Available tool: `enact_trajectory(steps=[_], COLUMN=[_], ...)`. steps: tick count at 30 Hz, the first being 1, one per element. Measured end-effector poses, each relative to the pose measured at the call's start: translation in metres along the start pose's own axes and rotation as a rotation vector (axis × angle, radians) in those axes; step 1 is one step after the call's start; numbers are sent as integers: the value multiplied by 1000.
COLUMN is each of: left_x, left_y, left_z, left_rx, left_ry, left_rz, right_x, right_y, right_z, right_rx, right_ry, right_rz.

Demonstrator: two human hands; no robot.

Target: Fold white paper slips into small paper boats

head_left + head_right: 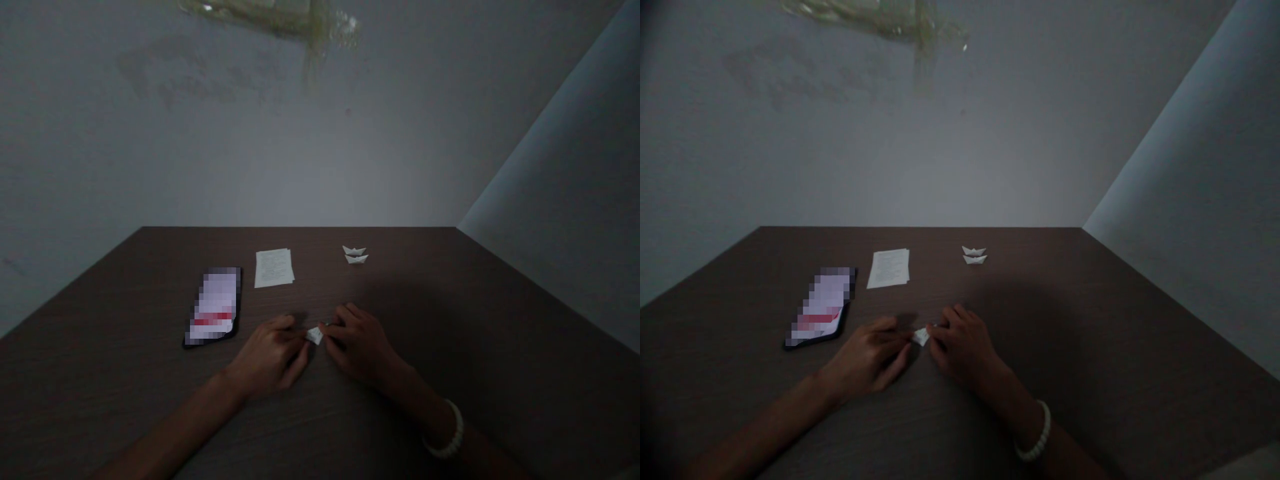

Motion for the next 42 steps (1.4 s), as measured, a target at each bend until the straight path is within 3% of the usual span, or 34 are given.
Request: enact_trajectory(steps=[6, 12, 21, 33, 42], left_x=[-1, -5, -5, -5, -5], left_y=[-2, 2, -2, -1, 0], left_z=[-3, 1, 0, -1, -1], left_rx=[-81, 25, 80, -10, -1], left_ry=[-55, -181, -132, -80, -56], left_rz=[92, 10, 36, 167, 170], right_x=[2, 0, -2, -1, -4], right_y=[2, -1, -1, -2, -3], right_z=[0, 1, 1, -1, -2], right_rx=[3, -11, -3, -36, -86], right_ry=[-14, 0, -17, -35, -88], right_rz=[3, 18, 33, 42, 34])
Point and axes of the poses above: each hand's wrist, its own z-axis towards the middle knuckle, its own y-axis out of the back of the hand, x = y × z, the point moved 2 cm from there along z, towards the middle knuckle, and after that the axes turned 11 degrees about z, right-handed, at the moved point
